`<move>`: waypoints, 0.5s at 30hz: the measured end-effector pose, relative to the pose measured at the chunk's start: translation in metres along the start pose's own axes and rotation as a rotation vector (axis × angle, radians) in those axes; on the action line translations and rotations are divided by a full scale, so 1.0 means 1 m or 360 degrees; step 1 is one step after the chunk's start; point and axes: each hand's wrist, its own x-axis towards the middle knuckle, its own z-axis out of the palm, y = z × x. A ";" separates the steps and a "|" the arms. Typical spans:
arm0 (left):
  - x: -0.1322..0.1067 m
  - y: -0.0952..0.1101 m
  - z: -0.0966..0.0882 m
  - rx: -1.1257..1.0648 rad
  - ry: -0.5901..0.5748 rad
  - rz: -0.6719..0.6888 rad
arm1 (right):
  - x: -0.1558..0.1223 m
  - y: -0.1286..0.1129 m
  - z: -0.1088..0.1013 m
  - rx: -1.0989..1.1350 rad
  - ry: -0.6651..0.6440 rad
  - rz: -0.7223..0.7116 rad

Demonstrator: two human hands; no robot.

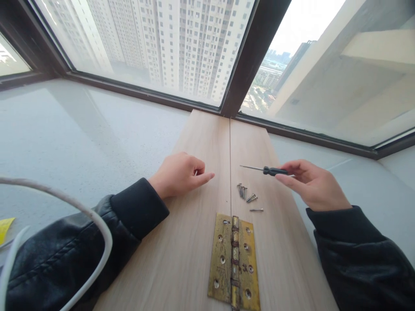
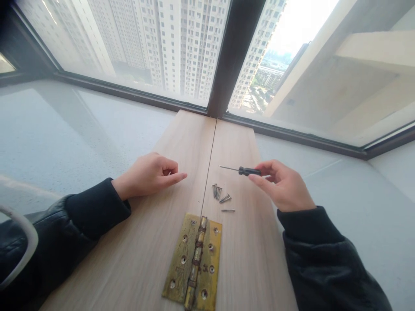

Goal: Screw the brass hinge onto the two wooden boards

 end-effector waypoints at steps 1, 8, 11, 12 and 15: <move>0.000 0.000 0.000 -0.0005 -0.0004 -0.0003 | 0.002 -0.010 -0.003 0.0190 0.0062 0.0021; 0.001 0.000 -0.002 -0.0018 -0.0012 -0.0013 | 0.000 -0.096 -0.003 0.0639 -0.0081 -0.0437; 0.002 0.000 -0.001 -0.0018 -0.0022 -0.0014 | -0.012 -0.114 0.008 0.0663 -0.0237 -0.0752; 0.002 0.000 -0.001 -0.0019 -0.0019 -0.0009 | -0.015 -0.116 0.012 0.0639 -0.0281 -0.0827; 0.001 0.000 -0.001 -0.0024 -0.0003 0.0003 | -0.017 -0.118 0.017 0.0563 -0.0416 -0.0984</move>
